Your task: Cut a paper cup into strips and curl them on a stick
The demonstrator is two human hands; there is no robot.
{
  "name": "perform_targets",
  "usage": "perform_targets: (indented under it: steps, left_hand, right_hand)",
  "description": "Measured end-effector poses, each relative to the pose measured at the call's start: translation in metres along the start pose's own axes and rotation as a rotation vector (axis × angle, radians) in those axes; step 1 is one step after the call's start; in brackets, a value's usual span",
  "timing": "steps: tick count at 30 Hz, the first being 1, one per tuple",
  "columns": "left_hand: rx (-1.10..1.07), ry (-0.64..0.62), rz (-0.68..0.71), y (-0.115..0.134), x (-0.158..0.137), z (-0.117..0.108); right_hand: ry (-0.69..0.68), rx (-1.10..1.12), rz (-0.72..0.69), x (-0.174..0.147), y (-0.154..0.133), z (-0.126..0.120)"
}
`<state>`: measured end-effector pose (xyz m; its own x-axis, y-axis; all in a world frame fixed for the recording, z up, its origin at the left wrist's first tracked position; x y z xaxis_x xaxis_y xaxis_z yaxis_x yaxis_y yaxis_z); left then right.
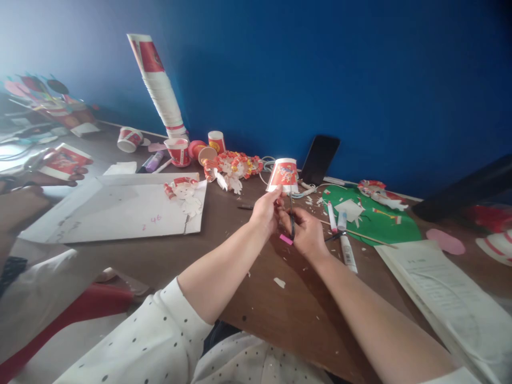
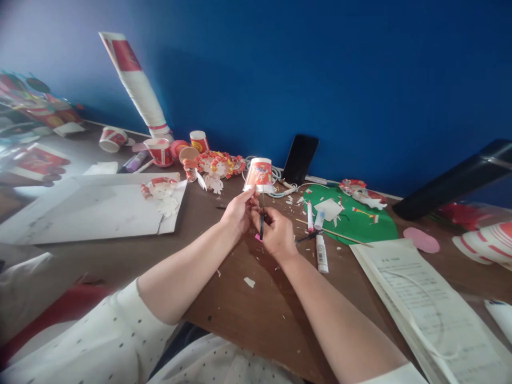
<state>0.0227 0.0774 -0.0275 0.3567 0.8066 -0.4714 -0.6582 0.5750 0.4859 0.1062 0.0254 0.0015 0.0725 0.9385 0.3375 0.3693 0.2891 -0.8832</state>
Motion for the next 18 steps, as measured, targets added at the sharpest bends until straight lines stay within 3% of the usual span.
perform_targets:
  steps: [12, 18]
  left_hand:
    - [-0.037, -0.027, 0.043, 0.004, 0.006, -0.002]
    - [0.057, -0.005, -0.026, -0.005, 0.001, 0.000]
  right_hand:
    - [0.017, -0.092, -0.044, -0.001, -0.011, -0.003]
    - [0.041, -0.051, -0.014, 0.000, -0.004, -0.006]
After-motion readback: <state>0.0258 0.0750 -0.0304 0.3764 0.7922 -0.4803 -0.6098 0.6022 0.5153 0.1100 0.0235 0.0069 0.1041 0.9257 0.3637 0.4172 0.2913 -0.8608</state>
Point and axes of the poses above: each hand's wrist, its own x-axis towards the middle knuckle, its own z-axis out of the palm, y = z × x, the point moved 9 cm from there along x, towards the middle knuckle, and after that the axes turned 9 degrees about -z, right-handed, at the moved point
